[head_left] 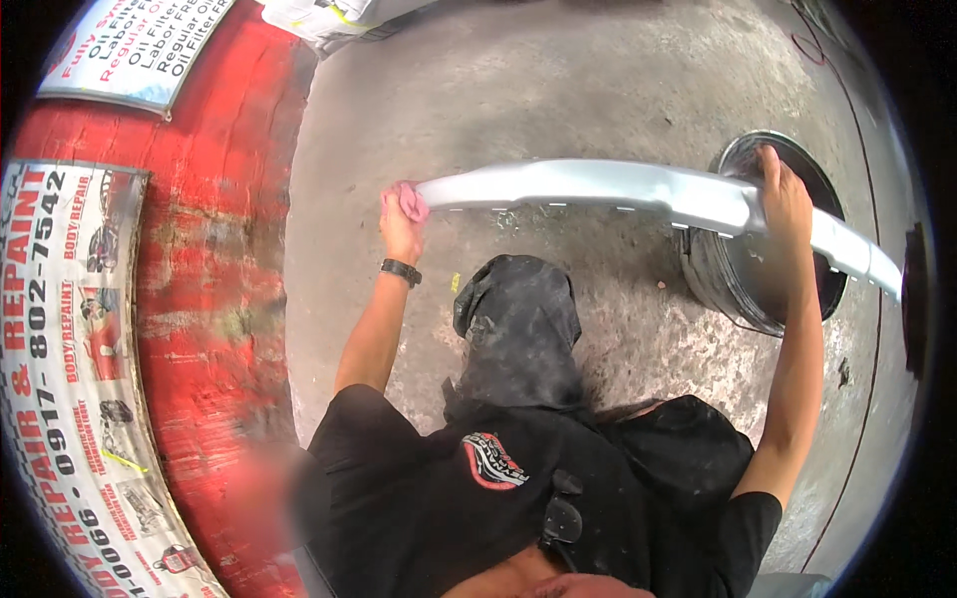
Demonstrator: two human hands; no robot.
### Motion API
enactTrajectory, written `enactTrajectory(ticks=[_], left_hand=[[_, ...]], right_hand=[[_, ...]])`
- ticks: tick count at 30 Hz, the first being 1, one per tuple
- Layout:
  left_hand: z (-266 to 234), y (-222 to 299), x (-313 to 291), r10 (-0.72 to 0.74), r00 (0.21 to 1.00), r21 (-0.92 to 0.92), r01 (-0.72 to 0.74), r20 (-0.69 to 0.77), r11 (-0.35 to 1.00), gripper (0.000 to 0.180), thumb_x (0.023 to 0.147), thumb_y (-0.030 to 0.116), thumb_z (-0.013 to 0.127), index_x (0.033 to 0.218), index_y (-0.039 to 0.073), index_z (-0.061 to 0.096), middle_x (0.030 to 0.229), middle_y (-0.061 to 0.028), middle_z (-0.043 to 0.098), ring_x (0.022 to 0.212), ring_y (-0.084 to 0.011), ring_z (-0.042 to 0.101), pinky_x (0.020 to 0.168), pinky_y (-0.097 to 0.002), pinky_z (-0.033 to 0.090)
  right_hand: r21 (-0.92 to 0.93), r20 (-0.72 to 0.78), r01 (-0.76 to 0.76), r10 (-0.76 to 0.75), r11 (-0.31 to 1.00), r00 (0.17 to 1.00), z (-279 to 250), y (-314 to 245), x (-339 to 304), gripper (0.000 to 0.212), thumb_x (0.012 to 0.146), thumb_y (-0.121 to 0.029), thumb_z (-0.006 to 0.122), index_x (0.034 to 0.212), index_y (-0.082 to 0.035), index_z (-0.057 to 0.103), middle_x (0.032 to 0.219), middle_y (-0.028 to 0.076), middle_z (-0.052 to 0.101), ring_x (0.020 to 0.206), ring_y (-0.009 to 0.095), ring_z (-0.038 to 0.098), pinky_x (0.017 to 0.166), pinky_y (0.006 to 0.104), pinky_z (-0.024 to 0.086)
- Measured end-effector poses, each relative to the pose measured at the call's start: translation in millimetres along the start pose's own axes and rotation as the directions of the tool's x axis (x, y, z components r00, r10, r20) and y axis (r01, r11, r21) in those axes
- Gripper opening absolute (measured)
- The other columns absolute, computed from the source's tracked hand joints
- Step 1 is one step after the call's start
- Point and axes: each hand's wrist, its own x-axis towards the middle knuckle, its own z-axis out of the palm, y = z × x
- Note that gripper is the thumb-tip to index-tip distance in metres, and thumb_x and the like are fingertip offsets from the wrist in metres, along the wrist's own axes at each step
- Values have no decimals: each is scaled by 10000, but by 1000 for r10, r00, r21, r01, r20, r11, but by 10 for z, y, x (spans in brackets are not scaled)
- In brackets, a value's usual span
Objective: The person scrubs a white car bumper with a yellow sponge and water from a bucket, then wipes it dry with a pink cloth. The person repeatedly scrubs and wipes the bumper, flipping it over to clean both sides.
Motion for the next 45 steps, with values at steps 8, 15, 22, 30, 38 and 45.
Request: enactTrajectory(ticks=[8, 15, 22, 30, 38, 45], left_hand=[[-93, 212, 413, 45, 988, -177, -18, 150, 984, 337, 993, 160, 446, 663, 141, 379, 659, 9, 373, 577, -120, 365, 523, -274, 315], [477, 287, 718, 38, 984, -67, -27, 172, 997, 274, 1033, 146, 420, 763, 116, 388, 683, -1, 392, 560, -135, 392, 491, -287, 306], [138, -137, 757, -88, 993, -92, 95, 84, 991, 302, 1025, 172, 393, 730, 110, 413, 666, -47, 474, 636, -216, 519, 631, -338, 492], [-267, 543, -11, -183, 980, -327, 199, 80, 924, 467, 1047, 461, 387, 1238, 76, 569, 1246, -171, 616, 1203, -334, 582, 1058, -550, 473], [1474, 1473, -1015, -436, 610, 420, 180, 662, 889, 709, 1034, 593, 396, 1498, 58, 373, 1442, -161, 528, 1296, -282, 549, 1053, -447, 468], [2418, 1147, -1200, -512, 422, 652, -325, 749, 686, 482, 1045, 365, 513, 1371, 9, 502, 1054, -46, 630, 856, -117, 605, 715, -294, 509]], right_hand=[[97, -143, 93, -78, 991, 987, -52, -217, -63, 655, 1053, -534, 329, 1047, 24, 672, 1007, 287, 667, 1013, 475, 632, 956, 492, 466], [35, -141, 122, -116, 992, 983, -84, -229, 109, 630, 1080, -475, 294, 1061, 20, 684, 1002, 218, 681, 1025, 428, 634, 1111, 613, 315], [106, -188, 18, 2, 994, 982, -75, -87, 78, 674, 1079, -500, 276, 1109, 33, 688, 1076, 219, 702, 1100, 414, 634, 1152, 627, 251], [177, -404, 295, -204, 939, 892, -450, -499, -44, 346, 1027, -253, 537, 1072, 63, 671, 1009, 244, 691, 1010, 414, 655, 899, 442, 487], [516, 171, 418, -569, 748, 805, -437, -2250, -989, 591, 885, -334, 761, 1279, 67, 582, 1120, 268, 679, 904, 388, 704, 823, 448, 561], [602, 384, 1, -291, 798, 876, -280, -2212, -995, 342, 912, -180, 651, 1156, 53, 594, 965, 268, 700, 917, 378, 712, 791, 450, 545]])
